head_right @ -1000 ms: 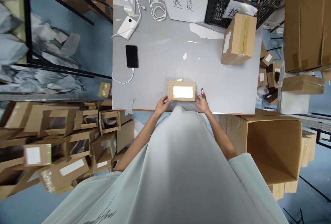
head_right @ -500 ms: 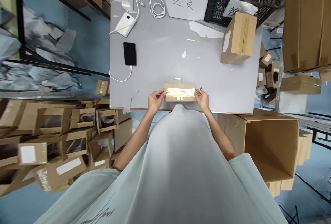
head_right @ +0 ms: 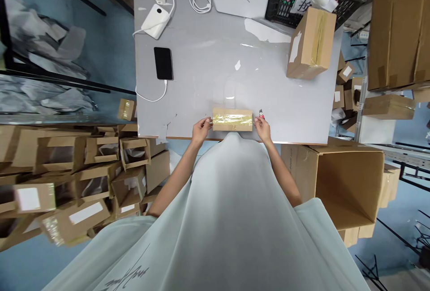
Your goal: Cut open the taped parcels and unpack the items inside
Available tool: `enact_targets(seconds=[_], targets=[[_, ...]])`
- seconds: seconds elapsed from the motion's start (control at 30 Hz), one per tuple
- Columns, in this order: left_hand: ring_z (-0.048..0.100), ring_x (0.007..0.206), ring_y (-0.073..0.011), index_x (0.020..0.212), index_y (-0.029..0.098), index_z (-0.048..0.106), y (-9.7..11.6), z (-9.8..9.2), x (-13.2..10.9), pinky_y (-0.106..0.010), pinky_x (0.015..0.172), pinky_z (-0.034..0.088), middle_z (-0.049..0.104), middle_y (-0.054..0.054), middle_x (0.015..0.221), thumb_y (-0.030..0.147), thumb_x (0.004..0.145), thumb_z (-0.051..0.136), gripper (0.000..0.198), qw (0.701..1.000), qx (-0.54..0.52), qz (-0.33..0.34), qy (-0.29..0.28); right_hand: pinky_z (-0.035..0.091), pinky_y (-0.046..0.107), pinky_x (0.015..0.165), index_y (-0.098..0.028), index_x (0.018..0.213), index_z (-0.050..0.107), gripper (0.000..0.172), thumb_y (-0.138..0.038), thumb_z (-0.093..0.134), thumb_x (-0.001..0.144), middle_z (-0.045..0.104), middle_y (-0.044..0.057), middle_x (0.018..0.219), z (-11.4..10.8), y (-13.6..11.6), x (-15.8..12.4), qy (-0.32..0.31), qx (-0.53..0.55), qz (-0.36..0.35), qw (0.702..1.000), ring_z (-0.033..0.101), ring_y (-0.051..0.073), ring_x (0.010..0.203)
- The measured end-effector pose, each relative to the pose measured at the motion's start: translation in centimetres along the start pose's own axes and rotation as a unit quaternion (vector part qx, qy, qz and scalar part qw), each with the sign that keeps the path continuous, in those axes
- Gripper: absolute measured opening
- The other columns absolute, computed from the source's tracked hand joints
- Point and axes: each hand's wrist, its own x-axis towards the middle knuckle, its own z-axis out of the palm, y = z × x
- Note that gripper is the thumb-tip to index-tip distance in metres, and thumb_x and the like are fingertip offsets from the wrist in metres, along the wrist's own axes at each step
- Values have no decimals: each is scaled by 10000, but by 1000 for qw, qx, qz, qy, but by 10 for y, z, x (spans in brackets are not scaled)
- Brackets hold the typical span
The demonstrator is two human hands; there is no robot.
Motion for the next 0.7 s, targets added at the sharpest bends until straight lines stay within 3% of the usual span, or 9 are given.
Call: enact_targets(seconds=[0.13,0.27,0.4,0.53,0.7], targets=[[822,1183,-319,1376,141,788,-17,-2,-7,-539,1200,603,810,-195,1417,299,936,732,471,999,21,-32,-12,648,563,1161,-140,1439,752,618,-575,668,1007,832,209,1339,0,16,-12,-3,25,58,998,827,335,1229],[825,1183,-351,1516,146,714,-21,-1,-11,-594,1221,586,732,-223,1561,208,811,809,713,998,27,-37,-42,567,581,1276,-206,1537,724,681,-436,765,897,795,167,1485,5,27,-17,-20,30,56,998,806,341,1293],[793,1289,-361,1592,189,655,-13,5,-11,-544,1181,628,655,-179,1677,156,744,807,862,997,10,-10,-76,590,535,1262,-243,1605,694,785,-352,745,829,732,106,1608,14,26,-14,-48,51,36,997,783,340,1354],[758,1365,-359,1508,162,698,-1,12,-9,-517,1184,631,756,-164,1543,148,736,767,775,994,-7,22,-105,571,502,1282,-210,1521,759,712,-353,733,825,787,101,1524,22,17,-11,-70,63,7,996,743,342,1426],[718,1434,-354,1460,141,717,13,11,-10,-527,1218,610,775,-181,1501,269,840,786,636,993,-16,51,-105,619,554,1223,-211,1448,768,651,-552,760,893,741,146,1569,17,6,-17,-49,58,-26,997,670,371,1501]])
